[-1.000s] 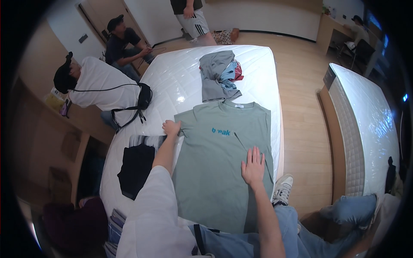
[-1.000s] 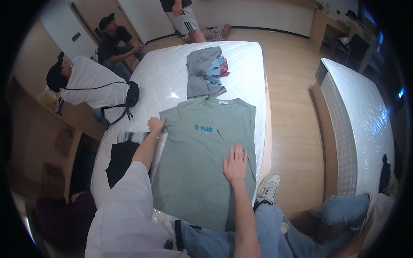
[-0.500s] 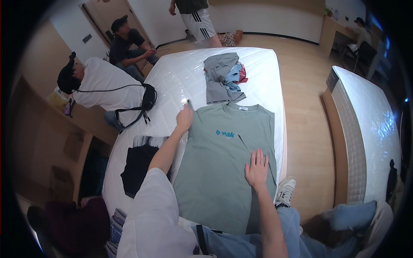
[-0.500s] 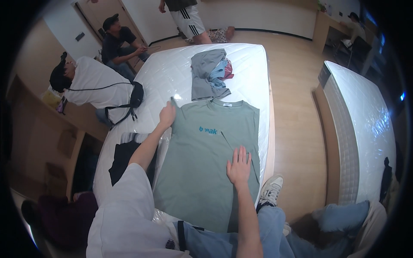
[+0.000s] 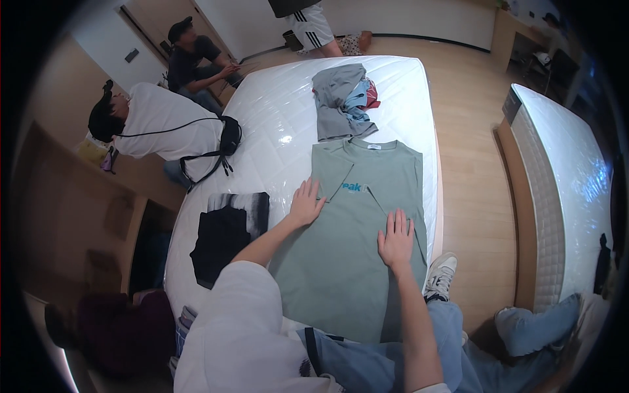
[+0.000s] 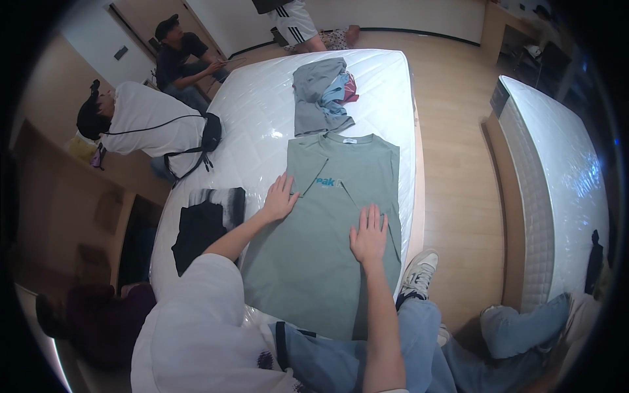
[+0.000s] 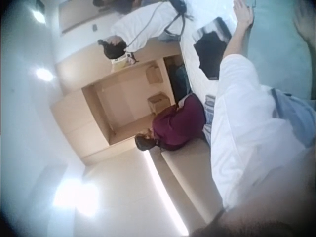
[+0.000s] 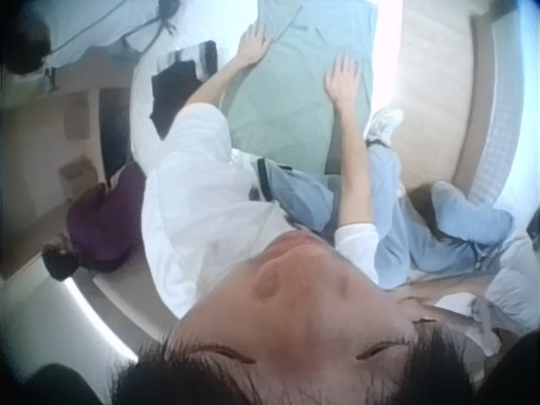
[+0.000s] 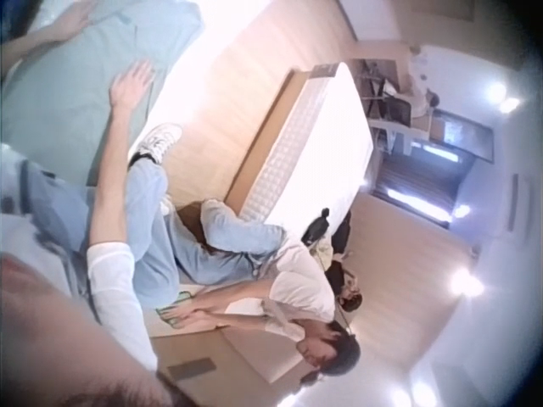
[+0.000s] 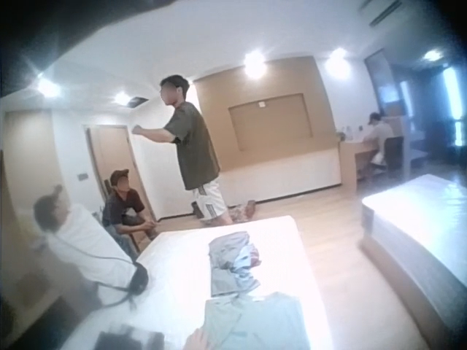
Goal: The person folds a patterned sweatshirt, a pair of black pants, and a green t-shirt on a bed covered in plastic.
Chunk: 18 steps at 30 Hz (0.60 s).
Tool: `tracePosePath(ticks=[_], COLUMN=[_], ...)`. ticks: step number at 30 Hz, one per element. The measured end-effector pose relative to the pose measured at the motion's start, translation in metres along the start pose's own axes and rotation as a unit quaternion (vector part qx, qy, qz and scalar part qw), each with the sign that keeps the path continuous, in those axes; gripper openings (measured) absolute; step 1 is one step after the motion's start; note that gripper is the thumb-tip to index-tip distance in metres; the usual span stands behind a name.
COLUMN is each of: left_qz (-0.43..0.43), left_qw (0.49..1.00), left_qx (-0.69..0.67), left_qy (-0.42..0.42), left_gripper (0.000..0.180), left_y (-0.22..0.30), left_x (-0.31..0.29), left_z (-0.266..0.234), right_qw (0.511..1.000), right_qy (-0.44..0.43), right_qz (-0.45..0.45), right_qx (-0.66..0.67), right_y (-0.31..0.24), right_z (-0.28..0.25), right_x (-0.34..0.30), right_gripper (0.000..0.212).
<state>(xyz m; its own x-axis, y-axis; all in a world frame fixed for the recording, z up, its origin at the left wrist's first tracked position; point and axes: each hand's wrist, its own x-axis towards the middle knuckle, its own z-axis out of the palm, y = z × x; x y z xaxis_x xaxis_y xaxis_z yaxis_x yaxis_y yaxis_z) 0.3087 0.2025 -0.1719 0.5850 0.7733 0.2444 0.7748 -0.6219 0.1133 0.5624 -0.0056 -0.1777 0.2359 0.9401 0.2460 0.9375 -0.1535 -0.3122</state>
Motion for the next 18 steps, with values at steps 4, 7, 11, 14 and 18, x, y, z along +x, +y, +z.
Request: tracePosePath(ticks=[4, 7, 11, 14, 18], left_qz=[-0.003, -0.071, -0.140, -0.135, -0.032], left_qw=[0.997, 0.992, 0.985, 0.987, 0.996], left_qx=[-0.063, -0.094, -0.084, -0.084, -0.028], left_qy=[0.044, 0.046, 0.059, 0.027, 0.072], left_gripper=[0.049, 0.037, 0.028, 0.034, 0.048], left_y=[0.004, -0.006, -0.018, -0.034, -0.011], left_x=[-0.012, -0.011, -0.019, -0.026, -0.013], left_z=[-0.012, -0.022, -0.022, -0.022, -0.017], right_qw=[1.000, 1.000, 1.000, 1.000, 1.000], right_qy=[-0.004, -0.011, -0.004, 0.003, 0.001], right_qz=[0.007, 0.005, 0.003, 0.000, 0.006], right_qx=[-0.004, -0.003, -0.012, 0.000, -0.005], right_y=[0.005, 0.002, 0.003, -0.004, 0.004], right_z=[0.003, 0.002, 0.003, 0.003, 0.002], right_x=[-0.004, -0.001, -0.002, 0.002, -0.001], right_gripper=[0.062, 0.063, 0.062, 0.062, 0.061])
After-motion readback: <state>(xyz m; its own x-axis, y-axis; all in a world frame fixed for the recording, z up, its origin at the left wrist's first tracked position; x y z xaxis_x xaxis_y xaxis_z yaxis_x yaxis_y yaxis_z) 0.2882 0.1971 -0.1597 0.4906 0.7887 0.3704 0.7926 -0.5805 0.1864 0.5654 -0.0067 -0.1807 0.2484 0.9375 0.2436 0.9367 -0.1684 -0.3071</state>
